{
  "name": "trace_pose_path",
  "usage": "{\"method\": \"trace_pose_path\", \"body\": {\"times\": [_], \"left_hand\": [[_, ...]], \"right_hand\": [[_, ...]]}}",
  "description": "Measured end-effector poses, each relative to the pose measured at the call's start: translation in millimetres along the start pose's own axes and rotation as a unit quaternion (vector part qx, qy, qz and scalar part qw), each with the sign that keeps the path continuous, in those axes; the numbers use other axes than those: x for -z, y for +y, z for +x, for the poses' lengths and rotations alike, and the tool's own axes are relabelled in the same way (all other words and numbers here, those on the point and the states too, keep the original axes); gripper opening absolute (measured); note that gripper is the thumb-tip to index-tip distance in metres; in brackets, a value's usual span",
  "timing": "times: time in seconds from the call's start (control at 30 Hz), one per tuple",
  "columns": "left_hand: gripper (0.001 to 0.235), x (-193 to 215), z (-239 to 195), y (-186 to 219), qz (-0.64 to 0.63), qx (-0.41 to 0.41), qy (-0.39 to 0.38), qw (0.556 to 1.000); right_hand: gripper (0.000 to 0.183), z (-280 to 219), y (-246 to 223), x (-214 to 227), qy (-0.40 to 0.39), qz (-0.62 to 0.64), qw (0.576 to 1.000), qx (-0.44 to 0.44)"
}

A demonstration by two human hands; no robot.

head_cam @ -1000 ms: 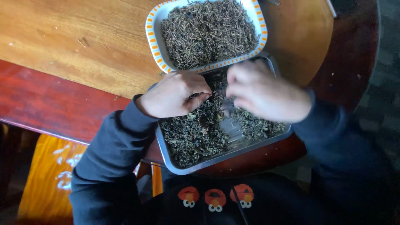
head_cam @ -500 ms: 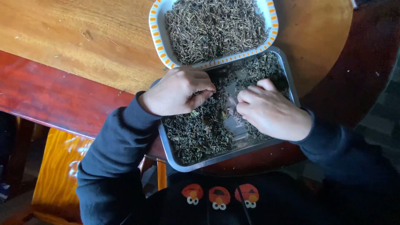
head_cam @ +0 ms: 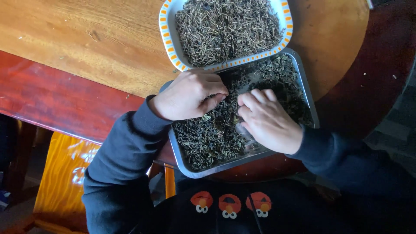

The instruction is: The person sits at a wooden table and uses both hands to sort through dried green herbs in a rectangular metal tray. They pick out small pieces and transfer them into a smaller patterned bowl placed above the tray.

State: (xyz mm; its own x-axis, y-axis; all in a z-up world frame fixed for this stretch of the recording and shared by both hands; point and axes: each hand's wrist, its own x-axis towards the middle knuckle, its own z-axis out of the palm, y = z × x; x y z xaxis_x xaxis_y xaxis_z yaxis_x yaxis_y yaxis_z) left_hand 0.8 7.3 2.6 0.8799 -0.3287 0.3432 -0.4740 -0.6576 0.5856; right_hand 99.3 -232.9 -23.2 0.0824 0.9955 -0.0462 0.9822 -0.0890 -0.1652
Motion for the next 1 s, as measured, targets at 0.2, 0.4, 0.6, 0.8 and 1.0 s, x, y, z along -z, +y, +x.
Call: {"method": "trace_pose_path", "body": {"times": [0.2,0.4,0.6,0.8,1.0], "left_hand": [[0.011,-2,-1,1,-0.003,0.009,0.010,1.000],[0.010,-7,3,9,-0.005,-0.019,0.041,0.999],[0.011,-16,3,14,-0.044,-0.023,0.042,0.998],[0.007,-15,2,14,-0.110,-0.018,0.047,0.993],[0.009,-19,2,14,-0.094,-0.027,0.018,0.995]], "right_hand": [[0.006,0,0,-1,-0.036,-0.004,0.999,-0.004],[0.006,-2,3,29,0.011,0.064,0.998,-0.026],[0.006,10,-5,37,0.114,0.111,0.987,0.000],[0.012,11,-2,30,0.159,0.126,0.979,-0.002],[0.010,-8,4,31,0.086,0.097,0.992,0.001]]}}
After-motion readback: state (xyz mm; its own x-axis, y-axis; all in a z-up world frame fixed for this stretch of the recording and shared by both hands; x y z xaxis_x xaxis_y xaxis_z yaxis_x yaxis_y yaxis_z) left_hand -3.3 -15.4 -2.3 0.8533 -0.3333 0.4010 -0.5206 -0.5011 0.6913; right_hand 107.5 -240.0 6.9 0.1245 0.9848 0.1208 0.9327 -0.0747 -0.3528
